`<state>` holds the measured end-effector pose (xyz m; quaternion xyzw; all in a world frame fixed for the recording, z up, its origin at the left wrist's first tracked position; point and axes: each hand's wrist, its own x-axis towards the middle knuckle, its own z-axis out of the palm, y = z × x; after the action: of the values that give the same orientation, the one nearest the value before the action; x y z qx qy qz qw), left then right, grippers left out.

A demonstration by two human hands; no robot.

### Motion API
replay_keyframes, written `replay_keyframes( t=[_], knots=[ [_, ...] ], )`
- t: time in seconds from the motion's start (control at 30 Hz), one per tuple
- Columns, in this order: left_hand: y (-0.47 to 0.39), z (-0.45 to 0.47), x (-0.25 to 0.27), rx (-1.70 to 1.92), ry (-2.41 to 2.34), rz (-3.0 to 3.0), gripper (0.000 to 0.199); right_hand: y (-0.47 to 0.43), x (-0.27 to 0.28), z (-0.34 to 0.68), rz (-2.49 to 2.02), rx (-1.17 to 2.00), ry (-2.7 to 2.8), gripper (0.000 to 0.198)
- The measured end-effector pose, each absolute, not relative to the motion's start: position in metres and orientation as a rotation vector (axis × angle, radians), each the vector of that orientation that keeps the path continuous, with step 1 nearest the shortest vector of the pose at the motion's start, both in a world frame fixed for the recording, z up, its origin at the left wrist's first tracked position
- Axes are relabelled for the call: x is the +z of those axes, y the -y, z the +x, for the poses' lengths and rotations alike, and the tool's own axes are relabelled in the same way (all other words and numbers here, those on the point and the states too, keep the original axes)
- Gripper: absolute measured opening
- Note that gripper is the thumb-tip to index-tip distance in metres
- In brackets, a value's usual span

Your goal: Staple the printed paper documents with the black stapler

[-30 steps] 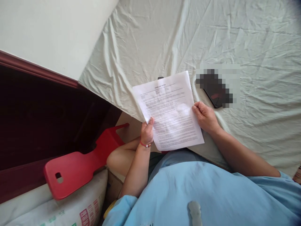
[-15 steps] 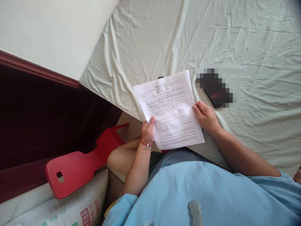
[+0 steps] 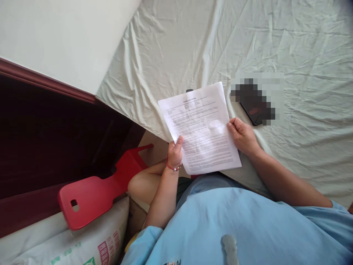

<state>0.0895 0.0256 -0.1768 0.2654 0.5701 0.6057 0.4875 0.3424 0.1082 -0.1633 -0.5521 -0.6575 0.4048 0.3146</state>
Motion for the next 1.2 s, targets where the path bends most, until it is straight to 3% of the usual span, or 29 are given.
replay_keyframes(
  t=[1.2],
  knots=[
    [-0.0261,0.0879,-0.1818,1.407,-1.414,0.757,0.041,-0.1067,-0.1628,0.3413,-1.445,1.061,1.694,0.022]
  ],
)
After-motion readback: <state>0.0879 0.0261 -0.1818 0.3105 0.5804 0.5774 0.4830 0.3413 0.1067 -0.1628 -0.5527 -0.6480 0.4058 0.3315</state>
